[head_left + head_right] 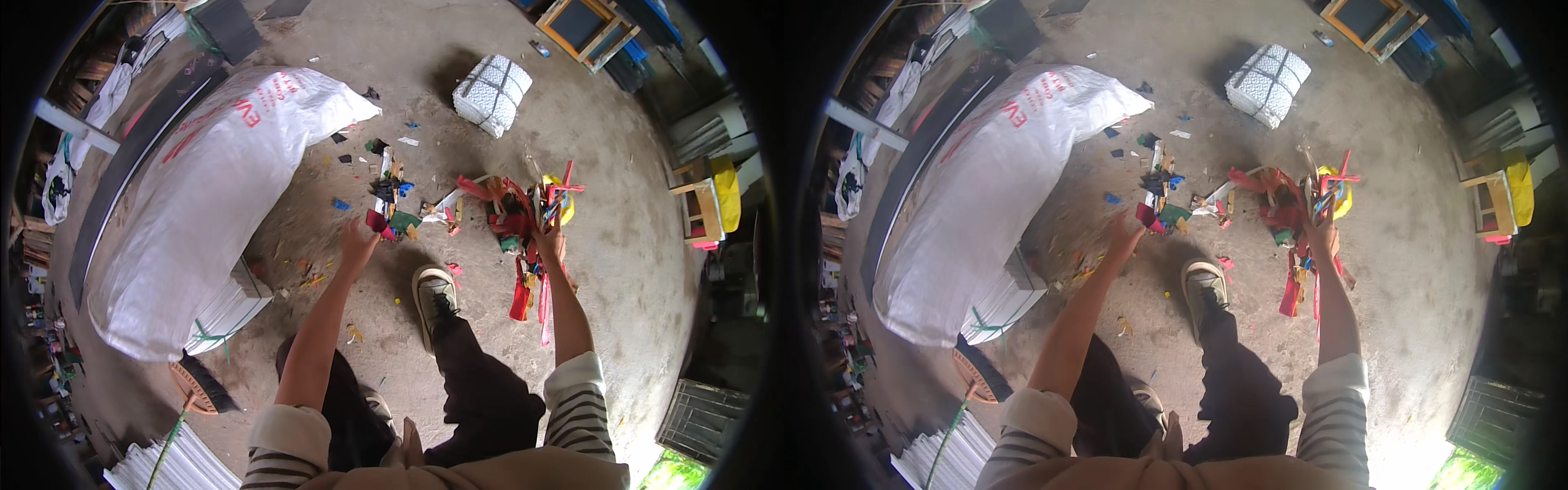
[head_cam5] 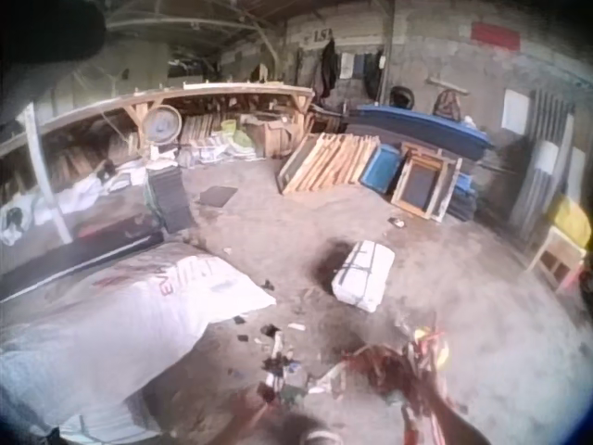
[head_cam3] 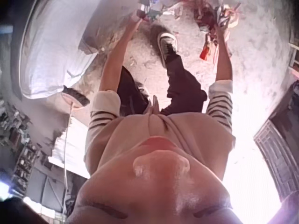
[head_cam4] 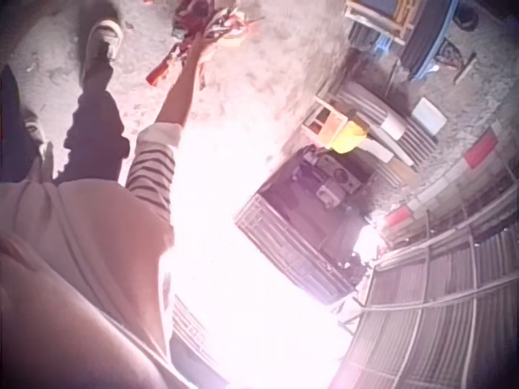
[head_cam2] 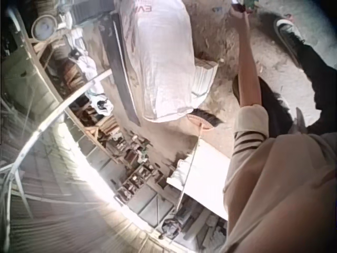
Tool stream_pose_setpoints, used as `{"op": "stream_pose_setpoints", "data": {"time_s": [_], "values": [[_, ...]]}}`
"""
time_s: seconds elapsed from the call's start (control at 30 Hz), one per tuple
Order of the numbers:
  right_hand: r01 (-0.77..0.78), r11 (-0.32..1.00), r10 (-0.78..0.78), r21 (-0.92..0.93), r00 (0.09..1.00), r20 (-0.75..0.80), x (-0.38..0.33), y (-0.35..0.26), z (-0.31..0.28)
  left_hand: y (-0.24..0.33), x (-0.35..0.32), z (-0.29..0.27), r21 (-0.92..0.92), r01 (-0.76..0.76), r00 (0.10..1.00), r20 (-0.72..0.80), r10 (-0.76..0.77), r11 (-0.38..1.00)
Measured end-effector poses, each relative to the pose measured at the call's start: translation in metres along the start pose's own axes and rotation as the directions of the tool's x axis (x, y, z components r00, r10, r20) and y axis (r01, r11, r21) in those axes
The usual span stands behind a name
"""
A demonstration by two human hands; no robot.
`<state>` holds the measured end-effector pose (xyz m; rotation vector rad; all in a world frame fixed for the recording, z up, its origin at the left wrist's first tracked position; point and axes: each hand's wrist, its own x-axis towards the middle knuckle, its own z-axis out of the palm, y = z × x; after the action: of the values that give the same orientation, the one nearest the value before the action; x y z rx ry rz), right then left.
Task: The person cleans a workshop floor by sweeping debris with a broom and dustpan, then collects colorful plastic strips and other scraps by hand into a white sack. The person also handles a green-handled broom and moves around stacks of white boards and other materials.
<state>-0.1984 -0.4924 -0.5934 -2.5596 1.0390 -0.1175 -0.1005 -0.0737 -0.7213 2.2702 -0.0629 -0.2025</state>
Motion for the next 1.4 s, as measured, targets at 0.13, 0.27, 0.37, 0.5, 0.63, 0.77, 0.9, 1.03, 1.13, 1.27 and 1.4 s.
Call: {"op": "stream_pose_setpoints", "data": {"time_s": [0.13,0.27,0.37,0.5,0.63,0.77,0.9,1.03,1.13,1.27,1.4], "values": [[-0.144,0.988,0.145,0.051,0.989,0.0,0.02,0.026,0.06,0.001,0.002,0.012,0.315,0.209,0.976,-0.016,-0.215,0.926],[-0.181,0.976,0.184,0.121,0.983,-0.013,0.058,0.058,0.09,0.022,0.036,0.035,0.354,0.093,0.993,-0.099,-0.061,0.931],[-0.154,0.979,0.156,0.131,0.988,-0.011,0.074,0.062,0.099,0.044,0.061,0.064,0.468,0.121,0.99,-0.127,-0.069,0.875],[-0.09,0.99,0.088,0.107,0.996,0.028,0.073,0.046,0.107,0.075,0.071,0.111,0.321,-0.093,0.987,-0.094,0.129,0.943],[0.011,0.971,-0.066,0.239,0.972,0.226,0.055,-0.027,0.12,0.103,0.072,0.143,-0.091,-0.298,0.95,0.073,0.304,0.95],[0.205,0.948,-0.259,0.244,0.942,0.212,0.036,-0.102,0.126,0.123,0.071,0.159,-0.561,-0.15,0.985,-0.017,0.169,0.815],[0.105,0.902,-0.249,0.419,0.919,0.306,0.036,-0.099,0.119,0.161,0.067,0.148,-0.784,0.452,0.892,0.414,-0.185,0.427],[0.17,0.834,-0.349,0.524,0.9,0.263,0.035,-0.109,0.127,0.163,0.072,0.155,-0.79,0.575,0.818,0.558,-0.141,0.211],[0.218,0.757,-0.407,0.616,0.895,0.183,0.04,-0.089,0.144,0.168,0.071,0.157,-0.804,0.543,0.835,0.547,-0.057,0.242],[0.152,0.811,-0.32,0.565,0.924,0.21,0.03,-0.099,0.14,0.159,0.073,0.147,-0.771,0.608,0.792,0.605,-0.08,0.186],[0.167,0.948,-0.206,0.271,0.971,0.123,0.022,-0.117,0.139,0.136,0.075,0.14,-0.757,0.535,0.813,0.582,0.015,0.375]]}}
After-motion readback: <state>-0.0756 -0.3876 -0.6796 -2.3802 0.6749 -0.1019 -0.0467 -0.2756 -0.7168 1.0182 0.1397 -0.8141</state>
